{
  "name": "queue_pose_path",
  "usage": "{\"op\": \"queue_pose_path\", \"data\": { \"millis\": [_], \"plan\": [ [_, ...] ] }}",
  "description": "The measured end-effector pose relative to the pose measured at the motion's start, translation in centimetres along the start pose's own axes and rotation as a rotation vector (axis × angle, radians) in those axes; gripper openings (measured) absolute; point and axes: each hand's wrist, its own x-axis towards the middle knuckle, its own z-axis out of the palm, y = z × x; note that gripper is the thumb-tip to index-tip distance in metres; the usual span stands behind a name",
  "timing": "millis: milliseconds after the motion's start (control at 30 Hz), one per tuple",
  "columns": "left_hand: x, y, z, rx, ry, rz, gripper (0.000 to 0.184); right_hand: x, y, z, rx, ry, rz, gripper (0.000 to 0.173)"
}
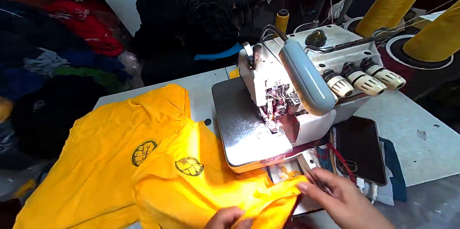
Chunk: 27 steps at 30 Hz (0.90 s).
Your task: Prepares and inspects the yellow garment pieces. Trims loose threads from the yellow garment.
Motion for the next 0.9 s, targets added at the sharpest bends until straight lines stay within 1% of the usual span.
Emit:
{"op": "queue_pose_path", "data": {
  "millis": [33,67,100,167,200,233,300,367,400,467,533,600,667,700,733,767,800,867,900],
  "plan": [
    [0.6,-0.4,0.6,-0.025,0.022,-0.074,0.005,0.3,0.8,0.7,-0.180,0.114,-0.060,0.028],
    [1.0,-0.9,1.3,-0.052,0.040,-0.137,0.005,0.4,0.9,1.2,-0.264,0.178,-0.108,0.032],
    [1.4,-1.2,1.8,-0.081,0.052,-0.184,0.005,0.3,0.5,1.3,-0.236,0.177,-0.132,0.033],
    [1.6,-1.2,2.5,-0.121,0.046,-0.247,0.005,-0.3,-0.3,1.3,-0.033,0.073,-0.154,0.025],
    [1.5,-1.3,2.6,-0.131,0.020,-0.253,0.007,-0.6,-0.7,1.5,0.087,0.005,-0.146,0.023],
    [1.5,-1.5,2.6,-0.133,-0.017,-0.250,0.008,-0.6,-1.0,1.7,0.183,-0.060,-0.123,0.023],
    [1.5,-1.8,2.6,-0.117,-0.075,-0.228,0.010,-0.4,-1.6,2.4,0.281,-0.170,-0.047,0.026],
    [1.6,-1.8,2.6,-0.108,-0.094,-0.201,0.010,-0.1,-2.0,3.2,0.284,-0.257,0.002,0.029],
    [1.6,-1.9,2.7,-0.099,-0.084,-0.180,0.009,0.1,-2.2,3.6,0.281,-0.279,0.011,0.028],
    [1.7,-2.1,2.7,-0.080,-0.052,-0.127,0.005,0.2,-2.4,4.2,0.292,-0.252,0.004,0.019],
    [1.9,-2.0,2.7,-0.111,0.018,-0.105,0.004,0.3,-2.2,4.2,0.262,-0.182,-0.015,0.017],
    [2.1,-1.7,2.3,-0.181,0.038,-0.181,0.008,0.4,-1.5,3.9,0.225,-0.136,-0.016,0.017],
    [2.2,-1.5,2.0,-0.235,0.008,-0.292,0.010,0.4,-0.6,3.4,0.218,-0.115,-0.046,0.017],
    [2.2,-1.6,1.9,-0.255,-0.010,-0.333,0.010,0.5,-0.1,3.1,0.209,-0.134,-0.070,0.020],
    [2.3,-1.7,1.9,-0.267,-0.024,-0.355,0.010,0.6,0.2,2.9,0.178,-0.168,-0.094,0.027],
    [2.3,-1.8,1.9,-0.270,-0.035,-0.363,0.009,0.6,0.5,2.9,0.128,-0.200,-0.121,0.032],
    [2.4,-1.8,2.0,-0.261,-0.037,-0.360,0.008,0.7,0.7,3.0,0.073,-0.227,-0.149,0.031],
    [2.5,-1.8,1.8,-0.242,-0.032,-0.333,0.008,0.5,0.6,3.2,0.024,-0.255,-0.201,0.022],
    [2.7,-1.6,1.5,-0.240,-0.023,-0.311,0.009,0.4,0.3,2.9,0.049,-0.273,-0.223,0.021]
  ]
}}
